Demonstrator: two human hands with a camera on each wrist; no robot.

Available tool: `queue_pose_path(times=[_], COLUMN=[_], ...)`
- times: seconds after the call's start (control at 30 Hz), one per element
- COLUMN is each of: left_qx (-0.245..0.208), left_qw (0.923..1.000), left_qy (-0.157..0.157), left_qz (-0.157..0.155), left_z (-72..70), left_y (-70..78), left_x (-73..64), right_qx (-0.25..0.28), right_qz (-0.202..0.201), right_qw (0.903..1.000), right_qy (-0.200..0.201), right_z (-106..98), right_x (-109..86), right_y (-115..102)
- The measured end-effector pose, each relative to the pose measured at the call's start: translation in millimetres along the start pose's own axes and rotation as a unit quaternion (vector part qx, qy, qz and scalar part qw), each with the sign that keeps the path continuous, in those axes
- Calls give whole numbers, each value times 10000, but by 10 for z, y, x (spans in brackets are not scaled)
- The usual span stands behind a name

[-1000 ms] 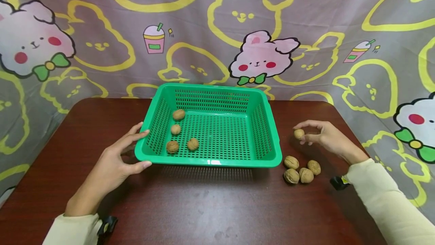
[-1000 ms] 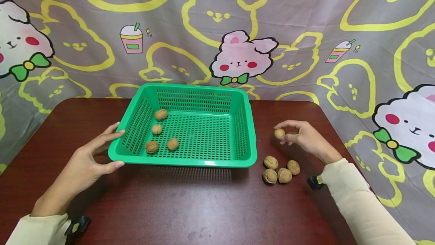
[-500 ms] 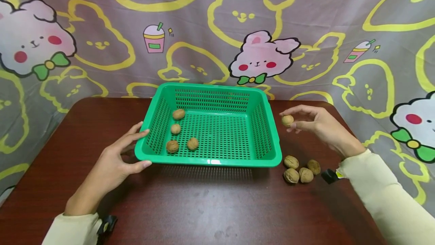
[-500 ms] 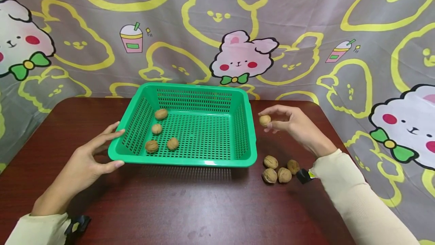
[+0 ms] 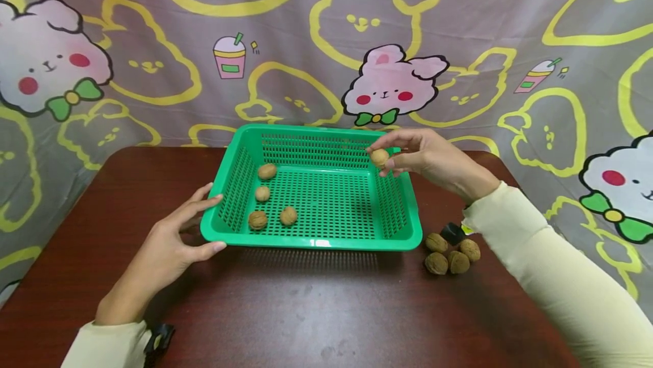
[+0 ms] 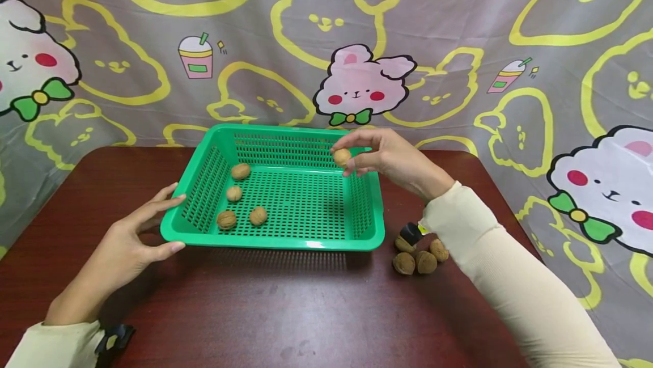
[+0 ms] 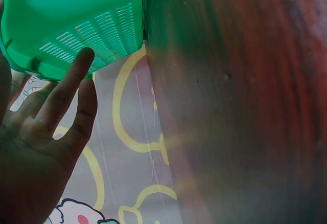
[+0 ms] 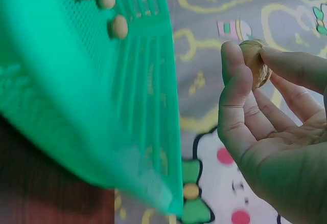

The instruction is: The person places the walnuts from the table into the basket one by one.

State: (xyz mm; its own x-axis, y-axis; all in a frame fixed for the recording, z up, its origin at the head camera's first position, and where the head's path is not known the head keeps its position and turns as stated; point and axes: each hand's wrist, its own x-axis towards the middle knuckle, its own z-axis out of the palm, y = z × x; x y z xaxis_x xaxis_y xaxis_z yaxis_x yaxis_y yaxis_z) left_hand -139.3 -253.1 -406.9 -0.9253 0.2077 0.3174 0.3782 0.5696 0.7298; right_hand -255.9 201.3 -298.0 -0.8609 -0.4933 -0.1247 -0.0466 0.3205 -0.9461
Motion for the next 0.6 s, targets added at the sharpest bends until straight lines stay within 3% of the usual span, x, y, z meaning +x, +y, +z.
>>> queue_pose_path(times=[0.2, 0.43, 0.6], left_qx=[-23, -5, -10], left_qw=[10000, 10000, 10000], left_qy=[-55, -65, -50], left_qz=[-1, -22, 5], left_z=[-6, -4, -6], left_y=[-5, -5, -3], left_x=[5, 6, 0], right_qx=[530, 1194, 1188], right_qz=[-71, 55, 129], right_qw=[9978, 9913, 9898], right_qy=[-401, -550, -773], right_z=[191, 442, 641], right_x=[295, 679, 926], right_y=[-116, -151, -105])
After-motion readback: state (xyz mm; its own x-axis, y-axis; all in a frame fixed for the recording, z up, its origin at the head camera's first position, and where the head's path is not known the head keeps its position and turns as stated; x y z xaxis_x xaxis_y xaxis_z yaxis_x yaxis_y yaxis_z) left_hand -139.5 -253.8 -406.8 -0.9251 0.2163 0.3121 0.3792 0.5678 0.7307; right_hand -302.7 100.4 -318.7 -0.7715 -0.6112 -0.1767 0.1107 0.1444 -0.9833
